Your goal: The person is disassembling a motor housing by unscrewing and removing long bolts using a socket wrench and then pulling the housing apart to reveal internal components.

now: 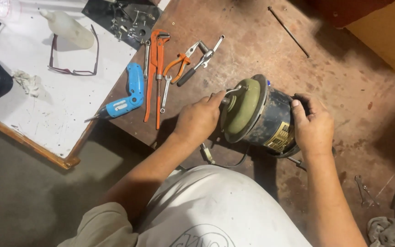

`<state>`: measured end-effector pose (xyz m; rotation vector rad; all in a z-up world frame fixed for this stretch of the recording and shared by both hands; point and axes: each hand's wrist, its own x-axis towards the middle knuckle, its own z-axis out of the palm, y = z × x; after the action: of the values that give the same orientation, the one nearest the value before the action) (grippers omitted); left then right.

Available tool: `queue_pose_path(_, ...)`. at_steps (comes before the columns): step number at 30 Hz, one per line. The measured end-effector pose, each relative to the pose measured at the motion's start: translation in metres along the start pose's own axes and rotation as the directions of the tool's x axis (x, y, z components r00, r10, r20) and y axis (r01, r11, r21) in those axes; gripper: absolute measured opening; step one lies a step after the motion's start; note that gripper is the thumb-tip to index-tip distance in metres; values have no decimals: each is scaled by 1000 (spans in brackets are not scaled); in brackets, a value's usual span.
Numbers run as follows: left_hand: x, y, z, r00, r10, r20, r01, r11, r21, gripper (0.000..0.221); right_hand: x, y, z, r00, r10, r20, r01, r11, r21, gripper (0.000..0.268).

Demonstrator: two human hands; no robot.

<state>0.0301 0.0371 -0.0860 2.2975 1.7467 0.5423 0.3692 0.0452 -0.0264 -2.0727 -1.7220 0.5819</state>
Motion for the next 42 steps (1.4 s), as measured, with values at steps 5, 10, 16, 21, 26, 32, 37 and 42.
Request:
queue_pose_path(5,-11,14,17,989,-24,-143,18,999,-48,50,-2,15,3,999,-42,-20,42,999,-7,27)
queue_pose_path(10,-11,22,27,985,-44,-168,15,985,-169,54,0,17,3,996,-73,-45,74,997,20,24)
queue_pose_path(16,-5,2,26,999,54,7,-51,974,-221,54,-3,10,0,998,-47,-29,48,998,39,25)
queue_pose_path(21,33,29,-66,815,-111,569,404,813,-420,64,-3,-2,-2,987,-154,-39,154,988,12,24)
queue_pose_path(26,61,47,-93,709,-167,685,635,574,-517,72,-5,-6,-4,989,-146,-22,145,989,-30,25)
queue_pose_path(32,103,47,-111,698,-12,716,716,17,-698,54,0,-3,-1,976,-216,-25,215,976,-35,26)
queue_pose_path(37,164,37,-80,880,30,474,444,301,-844,62,-11,1,1,967,-245,-66,248,968,37,26)
queue_pose_path(42,217,-5,36,803,-329,497,590,555,-587,27,-29,57,25,920,320,-227,-71,705,705,23)
